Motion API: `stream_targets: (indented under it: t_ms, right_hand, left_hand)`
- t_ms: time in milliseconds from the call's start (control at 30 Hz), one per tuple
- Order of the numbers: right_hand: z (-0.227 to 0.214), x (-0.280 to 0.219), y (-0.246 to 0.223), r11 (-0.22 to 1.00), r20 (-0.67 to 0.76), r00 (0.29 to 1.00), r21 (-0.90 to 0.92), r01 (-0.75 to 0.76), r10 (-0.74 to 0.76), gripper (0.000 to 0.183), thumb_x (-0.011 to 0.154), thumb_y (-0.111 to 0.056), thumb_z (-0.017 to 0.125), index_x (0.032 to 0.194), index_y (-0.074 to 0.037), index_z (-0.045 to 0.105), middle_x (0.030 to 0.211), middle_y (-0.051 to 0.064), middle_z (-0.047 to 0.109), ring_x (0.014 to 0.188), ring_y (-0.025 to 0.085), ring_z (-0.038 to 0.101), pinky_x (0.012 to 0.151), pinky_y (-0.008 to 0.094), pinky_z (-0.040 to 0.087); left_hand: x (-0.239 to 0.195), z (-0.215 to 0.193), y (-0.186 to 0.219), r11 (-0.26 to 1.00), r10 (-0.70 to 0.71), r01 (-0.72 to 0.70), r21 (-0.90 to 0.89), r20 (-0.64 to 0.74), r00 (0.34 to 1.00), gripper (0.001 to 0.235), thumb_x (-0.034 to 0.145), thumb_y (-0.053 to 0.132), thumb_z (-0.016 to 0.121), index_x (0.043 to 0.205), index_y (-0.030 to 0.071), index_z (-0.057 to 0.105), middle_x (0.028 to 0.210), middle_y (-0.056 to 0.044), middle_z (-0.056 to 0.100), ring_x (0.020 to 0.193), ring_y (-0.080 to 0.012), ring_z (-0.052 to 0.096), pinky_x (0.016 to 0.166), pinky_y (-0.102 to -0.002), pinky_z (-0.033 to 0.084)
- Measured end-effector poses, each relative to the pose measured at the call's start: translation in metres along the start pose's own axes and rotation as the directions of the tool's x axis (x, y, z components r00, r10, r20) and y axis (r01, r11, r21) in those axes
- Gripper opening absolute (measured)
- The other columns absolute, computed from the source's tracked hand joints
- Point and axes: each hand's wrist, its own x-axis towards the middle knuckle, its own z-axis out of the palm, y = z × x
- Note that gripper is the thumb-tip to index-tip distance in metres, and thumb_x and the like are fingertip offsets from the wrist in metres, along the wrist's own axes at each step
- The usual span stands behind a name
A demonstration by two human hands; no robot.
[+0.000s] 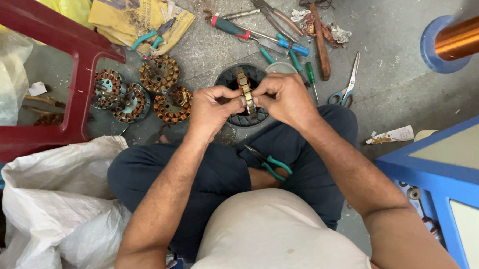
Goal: The person repairs a fan motor stator by hand and using a small screwdriver and scissors. They apply small pieces of insulation tape to the wiring, trim excess material with scissors, and use the screwdriver to position wires and insulation within the motor slots.
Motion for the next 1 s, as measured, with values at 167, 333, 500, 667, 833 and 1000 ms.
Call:
stream_targets:
  t_ms: [167, 333, 500, 667, 833, 1000]
  right_hand:
    - [-0.008, 0.029, 0.018, 0.92, 0.306, 0.919, 0.224, -0.322, 0.247, 0.017, 0.077, 0.002, 0.08, 0.09, 0.004, 0.069, 0.08, 0.008, 0.073, 0.068, 0.015, 0.07, 0.06, 0.028, 0.058]
    - [-0.011, 0.068, 0.03, 0.818, 0.538, 0.75, 0.177, -0.547, 0.385, 0.038, 0.07, 0.006, 0.079, 0.102, 0.002, 0.058, 0.085, 0.012, 0.071, 0.07, 0.022, 0.075, 0.061, 0.034, 0.064]
    - [-0.019, 0.061, 0.021, 0.827, 0.516, 0.778, 0.212, -0.521, 0.358, 0.041, 0.073, 0.003, 0.081, 0.107, -0.001, 0.058, 0.085, 0.012, 0.071, 0.072, 0.024, 0.077, 0.061, 0.034, 0.064]
    - [-0.031, 0.014, 0.046, 0.799, 0.268, 0.926, 0.477, -0.367, 0.265, 0.029, 0.083, -0.005, 0.081, 0.105, -0.002, 0.063, 0.086, 0.01, 0.07, 0.069, 0.021, 0.077, 0.058, 0.031, 0.066]
    - [-0.063, -0.014, 0.146, 0.866, -0.111, 0.897, 0.332, -0.373, 0.429, 0.02, 0.09, -0.005, 0.079, 0.105, 0.0, 0.067, 0.083, 0.011, 0.072, 0.06, 0.017, 0.069, 0.047, 0.028, 0.055]
    - [-0.068, -0.016, 0.267, 0.722, -0.03, 0.735, -0.165, -0.672, 0.677, 0.038, 0.085, -0.011, 0.08, 0.119, 0.003, 0.07, 0.089, 0.023, 0.075, 0.069, 0.03, 0.072, 0.056, 0.042, 0.058]
  left_hand:
    - [0.01, 0.002, 0.0, 0.996, -0.078, 0.078, -0.035, 0.019, 0.997, 0.02, 0.081, -0.001, 0.084, 0.092, -0.002, 0.067, 0.086, -0.01, 0.073, 0.07, -0.0119, 0.07, 0.063, -0.026, 0.062]
    - [0.02, -0.003, -0.004, 0.987, -0.158, 0.159, -0.025, 0.024, 0.987, 0.025, 0.078, 0.0, 0.084, 0.094, -0.001, 0.064, 0.082, -0.01, 0.072, 0.068, -0.0149, 0.072, 0.061, -0.027, 0.063]
    - [0.018, -0.011, 0.0, 0.994, -0.108, 0.109, 0.0, 0.115, 0.987, 0.03, 0.08, -0.004, 0.08, 0.104, -0.002, 0.063, 0.09, -0.011, 0.071, 0.077, -0.0158, 0.073, 0.066, -0.029, 0.065]
    - [0.006, -0.019, -0.009, 1.0, -0.015, 0.012, 0.027, 0.095, 0.995, 0.025, 0.091, 0.0, 0.074, 0.112, 0.0, 0.062, 0.094, -0.01, 0.073, 0.082, -0.0142, 0.073, 0.072, -0.028, 0.064]
    - [-0.001, -0.025, -0.013, 0.97, 0.2, -0.201, 0.14, 0.019, 0.98, 0.026, 0.097, -0.001, 0.067, 0.122, 0.003, 0.062, 0.11, -0.009, 0.073, 0.096, -0.0146, 0.07, 0.082, -0.031, 0.064]
    - [-0.007, -0.03, 0.001, 0.868, 0.39, -0.435, 0.239, 0.215, 0.896, 0.074, 0.085, 0.007, 0.074, 0.153, 0.009, 0.045, 0.159, -0.014, 0.045, 0.151, -0.027, 0.043, 0.126, -0.046, 0.039]
